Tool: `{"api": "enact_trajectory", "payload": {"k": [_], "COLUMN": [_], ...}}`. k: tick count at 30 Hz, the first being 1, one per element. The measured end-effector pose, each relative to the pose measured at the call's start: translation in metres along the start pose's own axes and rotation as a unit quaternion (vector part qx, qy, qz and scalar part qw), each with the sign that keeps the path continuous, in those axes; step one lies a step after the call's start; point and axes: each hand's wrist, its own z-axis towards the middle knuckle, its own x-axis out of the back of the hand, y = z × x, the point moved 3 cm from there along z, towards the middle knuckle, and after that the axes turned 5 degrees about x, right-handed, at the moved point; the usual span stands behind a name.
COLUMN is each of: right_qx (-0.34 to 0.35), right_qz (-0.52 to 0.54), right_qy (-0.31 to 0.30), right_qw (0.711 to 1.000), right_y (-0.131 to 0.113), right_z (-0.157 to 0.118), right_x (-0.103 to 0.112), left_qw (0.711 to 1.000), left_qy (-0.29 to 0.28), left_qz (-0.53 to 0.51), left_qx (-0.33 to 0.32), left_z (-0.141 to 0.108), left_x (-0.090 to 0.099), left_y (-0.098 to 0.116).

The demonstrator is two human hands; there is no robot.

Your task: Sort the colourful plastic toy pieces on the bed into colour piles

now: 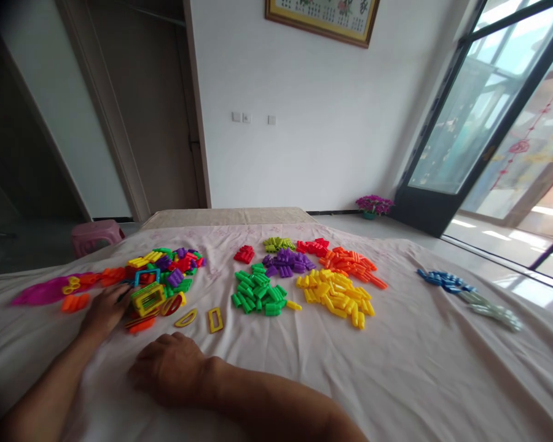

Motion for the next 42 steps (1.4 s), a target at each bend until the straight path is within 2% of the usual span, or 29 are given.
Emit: {"api": "enact_trajectory", "payload": {"k": [5,8,12,17,19,22,24,26,27,28,31,33,36,39,42], "right_qx": [-0.002,-0.030,-0.121,-0.265,-0.315,-0.414,-0.480,-0.521,-0.525,-0.515,-0.406,-0.301,-0.211,-0.215,-0.246], "right_qz": [0.036,0.056,0.057,-0.049,-0.104,-0.189,-0.247,-0.266,-0.254,-0.227,-0.097,-0.005,0.103,0.140,0.133], "right_qy": [0.009,0.025,0.094,0.110,0.104,0.094,0.118,0.166,0.192,0.218,0.269,0.266,0.229,0.171,0.118], "right_qw": [0.999,0.998,0.987,0.957,0.938,0.885,0.833,0.793,0.789,0.797,0.868,0.916,0.945,0.951,0.953], "right_y": [0.010,0.028,0.077,0.158,0.191,0.235,0.253,0.260,0.257,0.252,0.215,0.177,0.122,0.088,0.073], "right_z": [-0.011,-0.021,-0.056,-0.141,-0.182,-0.242,-0.272,-0.284,-0.281,-0.271,-0.213,-0.163,-0.099,-0.058,-0.040], "right_x": [0.010,0.024,0.053,0.101,0.124,0.160,0.181,0.190,0.189,0.184,0.148,0.115,0.071,0.039,0.023], "left_qw": [1.000,1.000,1.000,0.999,0.999,0.999,0.999,0.998,0.998,0.997,0.996,0.995,0.992,0.988,0.983], "left_qy": [-0.003,-0.004,-0.006,0.007,0.007,-0.004,-0.008,-0.006,-0.003,0.001,0.010,0.013,0.011,0.002,-0.013], "left_qz": [-0.005,-0.012,-0.028,-0.039,-0.040,-0.040,-0.044,-0.058,-0.067,-0.076,-0.092,-0.101,-0.125,-0.153,-0.181], "left_qx": [-0.002,0.000,0.007,0.011,0.015,0.025,0.028,0.024,0.021,0.018,0.015,0.012,-0.003,-0.023,-0.037], "left_z": [0.002,0.004,0.006,0.004,0.003,0.000,-0.002,-0.005,-0.006,-0.007,-0.009,-0.010,-0.013,-0.019,-0.027], "left_x": [-0.003,-0.005,-0.008,-0.005,-0.003,-0.001,0.001,0.004,0.006,0.008,0.010,0.011,0.014,0.018,0.023], "left_y": [-0.003,-0.007,-0.011,-0.006,-0.003,0.001,0.004,0.008,0.011,0.012,0.016,0.017,0.022,0.031,0.042]}}
